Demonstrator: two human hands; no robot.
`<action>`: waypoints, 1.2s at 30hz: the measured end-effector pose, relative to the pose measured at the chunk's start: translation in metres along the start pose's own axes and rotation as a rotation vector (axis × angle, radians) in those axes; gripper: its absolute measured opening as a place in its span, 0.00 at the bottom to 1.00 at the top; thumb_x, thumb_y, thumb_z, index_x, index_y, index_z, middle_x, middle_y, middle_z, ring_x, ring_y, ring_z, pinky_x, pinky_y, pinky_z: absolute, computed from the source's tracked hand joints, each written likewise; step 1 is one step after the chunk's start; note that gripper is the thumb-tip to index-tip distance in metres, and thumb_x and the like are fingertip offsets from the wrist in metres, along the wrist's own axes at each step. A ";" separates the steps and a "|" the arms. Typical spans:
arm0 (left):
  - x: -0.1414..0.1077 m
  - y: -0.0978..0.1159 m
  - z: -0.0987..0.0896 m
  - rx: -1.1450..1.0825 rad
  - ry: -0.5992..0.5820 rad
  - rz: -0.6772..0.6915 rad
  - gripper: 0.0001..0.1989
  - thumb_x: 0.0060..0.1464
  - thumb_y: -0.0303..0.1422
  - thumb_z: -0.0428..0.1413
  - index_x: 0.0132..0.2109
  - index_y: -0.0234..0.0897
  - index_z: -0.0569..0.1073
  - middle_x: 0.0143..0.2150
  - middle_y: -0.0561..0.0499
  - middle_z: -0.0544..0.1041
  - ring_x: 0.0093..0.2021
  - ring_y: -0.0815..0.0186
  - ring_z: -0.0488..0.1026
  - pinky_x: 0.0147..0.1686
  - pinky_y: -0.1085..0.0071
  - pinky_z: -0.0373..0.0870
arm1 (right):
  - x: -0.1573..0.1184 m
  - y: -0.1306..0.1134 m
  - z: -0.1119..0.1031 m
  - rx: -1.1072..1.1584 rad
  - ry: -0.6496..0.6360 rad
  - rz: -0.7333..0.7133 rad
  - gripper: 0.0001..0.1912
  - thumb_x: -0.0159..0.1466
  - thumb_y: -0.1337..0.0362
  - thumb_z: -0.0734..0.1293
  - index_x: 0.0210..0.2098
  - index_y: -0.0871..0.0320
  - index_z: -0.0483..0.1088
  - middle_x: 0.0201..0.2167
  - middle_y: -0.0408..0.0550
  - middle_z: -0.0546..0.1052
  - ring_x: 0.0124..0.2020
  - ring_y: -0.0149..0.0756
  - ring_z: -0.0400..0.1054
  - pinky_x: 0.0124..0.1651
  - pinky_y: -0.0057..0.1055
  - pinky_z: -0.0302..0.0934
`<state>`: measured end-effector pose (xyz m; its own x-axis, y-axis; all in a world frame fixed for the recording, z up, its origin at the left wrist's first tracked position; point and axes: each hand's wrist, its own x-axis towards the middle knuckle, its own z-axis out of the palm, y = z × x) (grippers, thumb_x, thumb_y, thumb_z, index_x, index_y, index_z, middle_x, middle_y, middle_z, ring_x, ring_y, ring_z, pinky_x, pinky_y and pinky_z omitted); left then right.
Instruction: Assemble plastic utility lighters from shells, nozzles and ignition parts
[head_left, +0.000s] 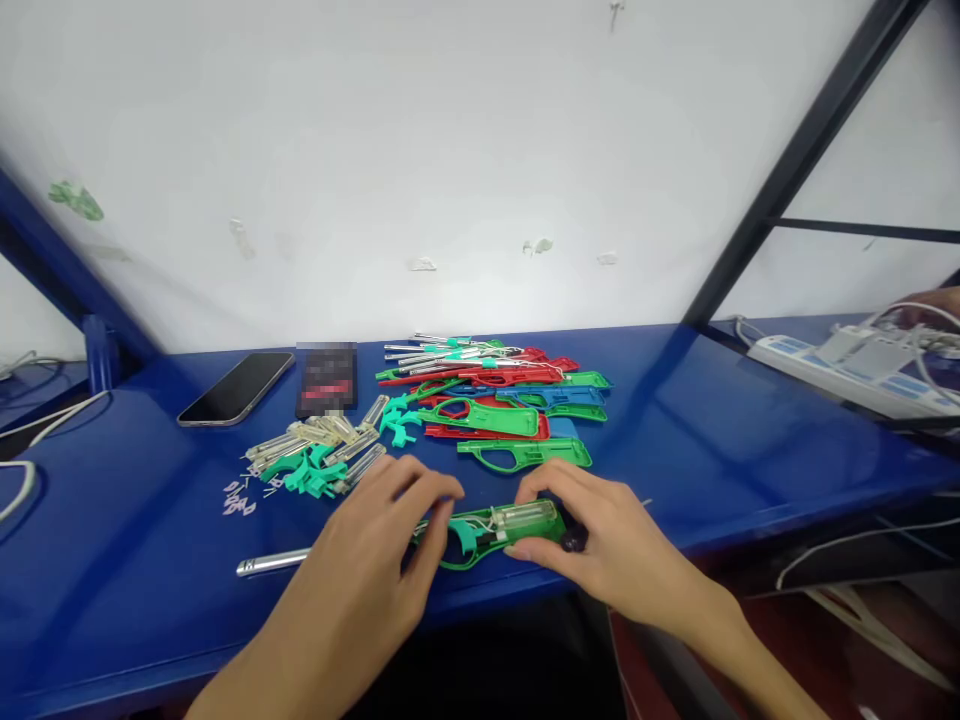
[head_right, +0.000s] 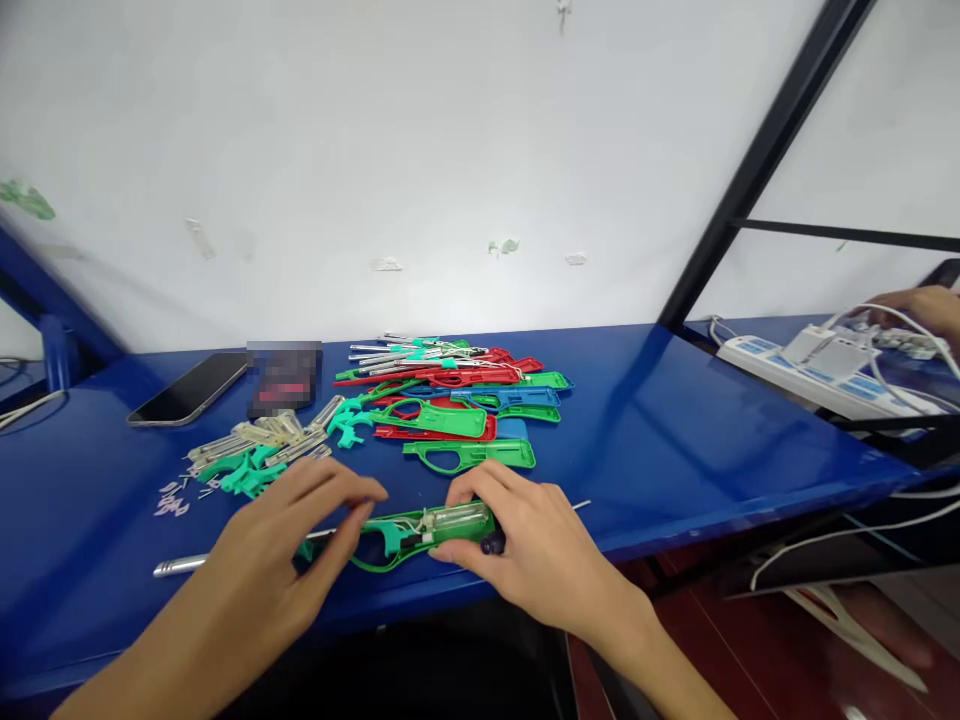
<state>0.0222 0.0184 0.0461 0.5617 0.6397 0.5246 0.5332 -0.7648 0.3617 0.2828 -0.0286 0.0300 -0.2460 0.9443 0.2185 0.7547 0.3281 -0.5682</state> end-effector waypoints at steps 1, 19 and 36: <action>-0.007 0.001 0.003 -0.014 -0.014 0.012 0.09 0.75 0.29 0.51 0.50 0.45 0.76 0.44 0.52 0.77 0.45 0.60 0.75 0.45 0.64 0.73 | 0.000 0.000 0.000 0.001 0.000 0.002 0.11 0.71 0.54 0.75 0.45 0.47 0.70 0.45 0.37 0.79 0.34 0.35 0.71 0.38 0.33 0.60; -0.001 0.004 0.023 -0.028 -0.058 0.020 0.13 0.74 0.27 0.49 0.52 0.39 0.79 0.44 0.48 0.76 0.40 0.60 0.76 0.45 0.58 0.76 | 0.009 -0.010 -0.020 -0.542 -0.026 -0.324 0.16 0.79 0.70 0.60 0.55 0.52 0.78 0.48 0.46 0.85 0.32 0.37 0.82 0.29 0.34 0.64; -0.002 -0.003 0.031 -0.072 0.019 0.044 0.13 0.74 0.25 0.51 0.45 0.39 0.80 0.40 0.51 0.75 0.32 0.69 0.75 0.32 0.72 0.70 | 0.005 0.003 0.001 -0.487 0.303 -0.363 0.17 0.84 0.57 0.54 0.53 0.53 0.73 0.48 0.43 0.87 0.35 0.33 0.85 0.31 0.31 0.65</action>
<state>0.0392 0.0221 0.0197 0.5712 0.6044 0.5554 0.4614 -0.7960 0.3917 0.2838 -0.0231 0.0284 -0.4081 0.7042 0.5809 0.8616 0.5075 -0.0099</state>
